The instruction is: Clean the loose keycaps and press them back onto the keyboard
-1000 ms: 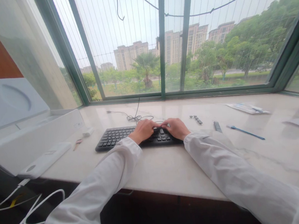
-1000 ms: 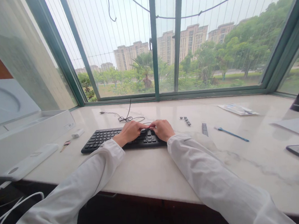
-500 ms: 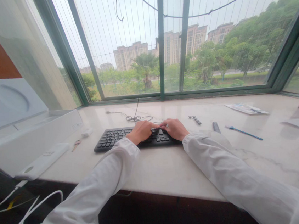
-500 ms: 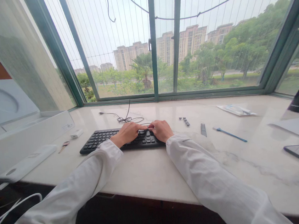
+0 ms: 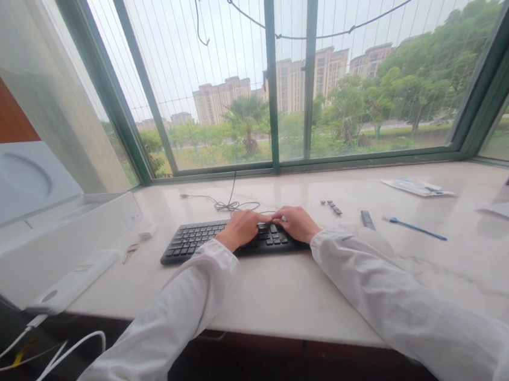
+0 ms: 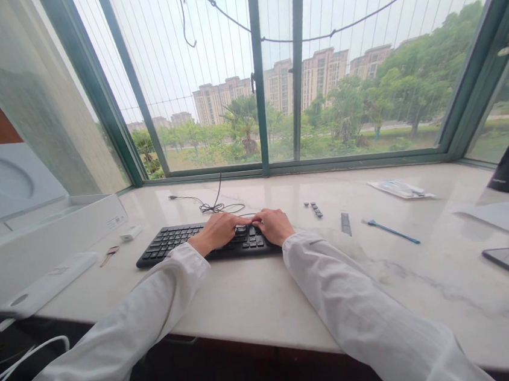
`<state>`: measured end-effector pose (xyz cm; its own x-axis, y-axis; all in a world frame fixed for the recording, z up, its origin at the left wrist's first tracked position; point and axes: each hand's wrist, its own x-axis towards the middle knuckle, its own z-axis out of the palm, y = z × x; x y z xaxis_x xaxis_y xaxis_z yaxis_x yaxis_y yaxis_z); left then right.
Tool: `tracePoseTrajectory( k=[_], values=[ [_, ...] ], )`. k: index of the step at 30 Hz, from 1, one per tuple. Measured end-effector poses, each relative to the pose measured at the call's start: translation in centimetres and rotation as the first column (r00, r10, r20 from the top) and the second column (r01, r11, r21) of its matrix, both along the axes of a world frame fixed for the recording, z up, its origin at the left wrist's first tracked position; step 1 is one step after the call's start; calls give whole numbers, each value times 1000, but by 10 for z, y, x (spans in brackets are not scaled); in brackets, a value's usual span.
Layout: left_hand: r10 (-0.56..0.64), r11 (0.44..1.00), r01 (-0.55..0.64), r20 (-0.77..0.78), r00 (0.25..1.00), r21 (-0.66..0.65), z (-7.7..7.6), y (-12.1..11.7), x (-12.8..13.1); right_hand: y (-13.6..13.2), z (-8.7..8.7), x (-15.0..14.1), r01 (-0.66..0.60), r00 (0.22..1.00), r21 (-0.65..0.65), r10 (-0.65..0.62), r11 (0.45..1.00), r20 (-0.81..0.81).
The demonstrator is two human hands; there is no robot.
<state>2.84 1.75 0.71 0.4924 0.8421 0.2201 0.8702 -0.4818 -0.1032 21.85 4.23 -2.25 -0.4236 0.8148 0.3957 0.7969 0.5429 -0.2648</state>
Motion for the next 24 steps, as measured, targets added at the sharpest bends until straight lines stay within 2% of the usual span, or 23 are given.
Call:
tracePoseTrajectory(
  k=[6, 16, 24],
  values=[
    [49, 999, -48, 17, 999, -8, 5, -4, 1, 2, -1, 0, 20, 1000, 12, -20, 1000, -11],
    [1, 1000, -1, 12, 1000, 6, -2, 2, -2, 3, -2, 0, 24, 999, 9, -23, 1000, -35],
    [21, 1000, -19, 85, 996, -22, 1, -2, 0, 17, -7, 4, 15, 980, -153, -45, 988, -196]
  ],
)
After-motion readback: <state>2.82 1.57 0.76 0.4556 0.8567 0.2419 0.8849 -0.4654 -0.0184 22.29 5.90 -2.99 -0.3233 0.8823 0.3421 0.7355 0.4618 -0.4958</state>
